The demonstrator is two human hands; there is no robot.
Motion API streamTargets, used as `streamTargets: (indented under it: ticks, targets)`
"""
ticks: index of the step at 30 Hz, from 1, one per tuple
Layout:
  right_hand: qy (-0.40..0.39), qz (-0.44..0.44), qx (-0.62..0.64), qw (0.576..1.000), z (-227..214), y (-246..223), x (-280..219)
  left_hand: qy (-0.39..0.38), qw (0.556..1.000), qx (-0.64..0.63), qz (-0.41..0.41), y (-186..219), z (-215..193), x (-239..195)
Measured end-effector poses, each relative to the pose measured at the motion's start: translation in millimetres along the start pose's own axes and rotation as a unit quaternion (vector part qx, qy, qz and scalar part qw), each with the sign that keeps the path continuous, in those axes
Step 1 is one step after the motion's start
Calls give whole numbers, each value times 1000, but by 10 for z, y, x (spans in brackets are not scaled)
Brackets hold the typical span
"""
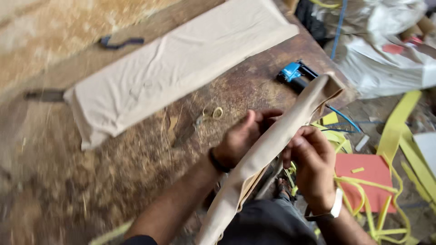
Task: The person staples beige fabric onto a wooden frame using a pneumatic staple gun. They trim excess fabric with scissors, fold edges, and continue stapling along the frame's perimeter to secure the fabric.
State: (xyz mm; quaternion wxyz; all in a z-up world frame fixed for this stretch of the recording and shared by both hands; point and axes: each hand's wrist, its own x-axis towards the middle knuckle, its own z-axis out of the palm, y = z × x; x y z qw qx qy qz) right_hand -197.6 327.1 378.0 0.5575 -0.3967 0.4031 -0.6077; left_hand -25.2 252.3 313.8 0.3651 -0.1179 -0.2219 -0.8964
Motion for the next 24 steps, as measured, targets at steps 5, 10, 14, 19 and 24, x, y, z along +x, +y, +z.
streamTargets:
  ticks: [5,10,14,19,24]
  targets:
    - [20,171,77,982,291,33,163,-60,997,47,-22,252,347,16]
    - [44,169,-34,984,499,302,-106,212,971,4,-105,387,400,-114]
    - [108,21,119,987,848,669,-85,46,982,158,-91,603,208,-144]
    - [69,-76,244,964,962,1016,103,43,902,410,-123,814,15,-134]
    - [26,-29,191,981,815,1158,335,99,818,493,-281,1092,253,-75]
